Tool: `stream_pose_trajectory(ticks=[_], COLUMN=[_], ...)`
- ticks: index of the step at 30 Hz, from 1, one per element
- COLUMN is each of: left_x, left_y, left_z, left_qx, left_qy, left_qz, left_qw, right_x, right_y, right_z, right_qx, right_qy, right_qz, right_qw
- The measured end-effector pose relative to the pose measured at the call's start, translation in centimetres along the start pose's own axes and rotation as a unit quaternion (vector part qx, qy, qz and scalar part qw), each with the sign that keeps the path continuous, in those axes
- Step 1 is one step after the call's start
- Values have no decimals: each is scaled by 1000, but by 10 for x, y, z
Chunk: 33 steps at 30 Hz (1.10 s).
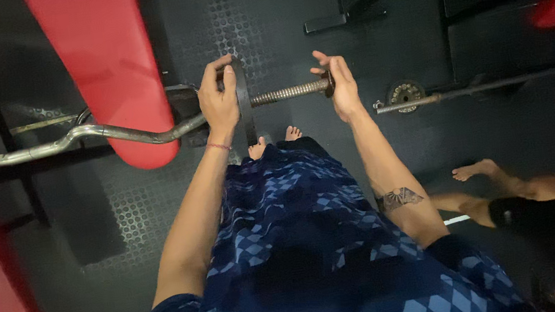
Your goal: The person stands in a gym and handles a barbell, then sits on the floor to attach a weight plate and a collar to one end of the barbell.
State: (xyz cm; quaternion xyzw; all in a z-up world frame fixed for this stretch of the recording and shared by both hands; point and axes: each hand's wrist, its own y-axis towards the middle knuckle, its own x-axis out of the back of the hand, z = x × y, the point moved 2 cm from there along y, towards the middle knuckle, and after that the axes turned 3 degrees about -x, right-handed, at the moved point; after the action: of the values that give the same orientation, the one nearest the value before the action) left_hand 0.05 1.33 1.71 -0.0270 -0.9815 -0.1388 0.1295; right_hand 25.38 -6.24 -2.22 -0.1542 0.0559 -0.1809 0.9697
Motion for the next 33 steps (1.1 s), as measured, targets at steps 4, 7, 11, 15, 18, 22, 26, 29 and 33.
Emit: stream_pose_trajectory(ticks=[4,7,11,15,18,22,26,29,33], left_x=[-2,-1,-1,-1,0,1,-1,-1,-2], left_y=[0,0,0,1,0,1,0,2,1], left_z=[8,5,5,4,0,-4,-2,4,5], left_qx=[2,3,-3,-6,-7,-9,-14,-16,-8], left_qy=[8,12,3,-3,-7,-4,-5,-4,-3], left_qz=[-7,-9,-4,-1,4,2,-3,-9,-12], left_qw=[1000,1000,1000,1000,1000,1000,1000,1000,1000], right_x=[13,21,25,28,24,24,32,31,24], right_y=[10,10,3,-3,-10,-13,-7,-2,-2], right_z=[-31,-47,-48,-46,-44,-40,-51,-51,-39], right_qx=[28,26,31,20,9,10,18,14,-25], right_qy=[73,140,240,262,267,241,158,116,63], right_qz=[-20,-29,6,16,13,8,1,-8,-35], right_qw=[997,989,970,965,963,970,987,993,997])
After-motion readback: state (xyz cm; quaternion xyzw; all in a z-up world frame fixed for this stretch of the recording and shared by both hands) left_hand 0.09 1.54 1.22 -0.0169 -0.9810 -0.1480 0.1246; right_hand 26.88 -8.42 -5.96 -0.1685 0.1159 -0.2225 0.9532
